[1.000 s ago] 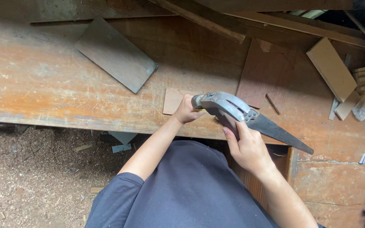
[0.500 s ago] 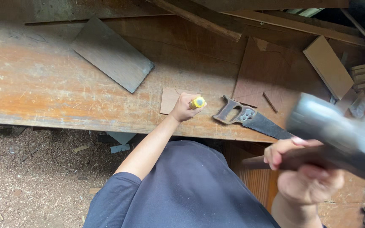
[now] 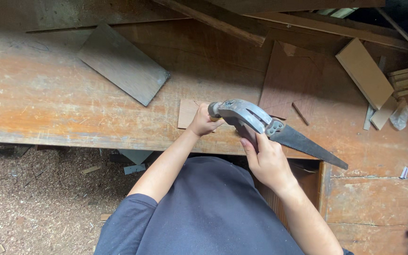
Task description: The person uses a chisel and hammer to carve a small wooden piece on a workbench. They repeatedly position the chisel and strike it with the hammer to remove wood shavings, gradually shaping the piece.
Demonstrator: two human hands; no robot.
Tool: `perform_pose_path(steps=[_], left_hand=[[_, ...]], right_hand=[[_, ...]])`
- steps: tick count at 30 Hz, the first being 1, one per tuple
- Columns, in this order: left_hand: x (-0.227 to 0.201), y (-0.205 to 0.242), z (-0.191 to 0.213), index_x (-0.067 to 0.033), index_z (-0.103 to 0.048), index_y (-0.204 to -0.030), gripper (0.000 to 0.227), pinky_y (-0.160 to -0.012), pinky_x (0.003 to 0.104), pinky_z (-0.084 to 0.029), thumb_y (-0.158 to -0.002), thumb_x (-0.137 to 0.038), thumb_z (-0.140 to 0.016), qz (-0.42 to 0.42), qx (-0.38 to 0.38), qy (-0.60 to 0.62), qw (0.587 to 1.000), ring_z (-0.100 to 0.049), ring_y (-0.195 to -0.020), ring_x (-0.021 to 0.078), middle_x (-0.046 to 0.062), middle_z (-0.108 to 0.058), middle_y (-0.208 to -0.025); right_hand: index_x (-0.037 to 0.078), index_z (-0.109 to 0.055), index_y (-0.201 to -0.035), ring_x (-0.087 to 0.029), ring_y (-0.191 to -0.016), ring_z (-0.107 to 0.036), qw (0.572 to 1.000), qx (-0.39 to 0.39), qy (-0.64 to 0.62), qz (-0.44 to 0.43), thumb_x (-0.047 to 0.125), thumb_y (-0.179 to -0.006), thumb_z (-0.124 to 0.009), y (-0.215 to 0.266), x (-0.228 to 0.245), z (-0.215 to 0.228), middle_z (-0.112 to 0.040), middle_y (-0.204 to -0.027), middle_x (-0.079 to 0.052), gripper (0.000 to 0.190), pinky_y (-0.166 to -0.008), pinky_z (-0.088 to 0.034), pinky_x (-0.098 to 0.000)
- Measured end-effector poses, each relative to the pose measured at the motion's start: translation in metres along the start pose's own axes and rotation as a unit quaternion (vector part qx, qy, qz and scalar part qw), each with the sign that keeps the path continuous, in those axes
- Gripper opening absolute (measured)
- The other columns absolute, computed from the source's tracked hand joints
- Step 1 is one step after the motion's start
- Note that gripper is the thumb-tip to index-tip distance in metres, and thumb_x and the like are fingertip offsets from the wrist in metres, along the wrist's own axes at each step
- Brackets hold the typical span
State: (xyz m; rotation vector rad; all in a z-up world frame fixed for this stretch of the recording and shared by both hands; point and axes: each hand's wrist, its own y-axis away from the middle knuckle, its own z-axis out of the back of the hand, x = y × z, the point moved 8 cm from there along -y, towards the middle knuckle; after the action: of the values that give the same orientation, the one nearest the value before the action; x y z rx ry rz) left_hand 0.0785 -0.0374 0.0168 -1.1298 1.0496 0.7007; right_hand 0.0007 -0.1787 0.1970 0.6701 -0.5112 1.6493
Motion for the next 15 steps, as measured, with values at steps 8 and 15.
perform_pose_path(steps=[8, 15], left_hand=[[0.001, -0.002, -0.002, -0.007, -0.066, -0.075, 0.02, -0.056, 0.03, -0.048, -0.09, -0.012, -0.078, 0.049, -0.005, 0.018, 0.999, -0.061, -0.057, 0.017, 0.006, -0.065, -0.066], [-0.005, -0.002, 0.003, -0.004, -0.064, -0.076, 0.022, -0.056, 0.031, -0.044, -0.091, -0.013, -0.078, 0.04, -0.004, 0.007, 0.999, -0.056, -0.057, 0.0155, 0.006, -0.059, -0.065]], right_hand=[[-0.001, -0.063, -0.121, -0.015, -0.055, -0.062, 0.99, -0.048, -0.131, -0.036, 0.022, -0.106, -0.054, 0.015, -0.006, 0.033, -0.068, -0.07, -0.009, 0.029, -0.052, -0.052, -0.0266], [0.006, -0.056, -0.121, -0.015, -0.059, -0.061, 0.888, -0.255, -0.361, 0.126, 0.047, -0.108, -0.054, 0.05, 0.022, 0.091, -0.066, -0.083, -0.009, 0.043, -0.054, -0.054, -0.0292]])
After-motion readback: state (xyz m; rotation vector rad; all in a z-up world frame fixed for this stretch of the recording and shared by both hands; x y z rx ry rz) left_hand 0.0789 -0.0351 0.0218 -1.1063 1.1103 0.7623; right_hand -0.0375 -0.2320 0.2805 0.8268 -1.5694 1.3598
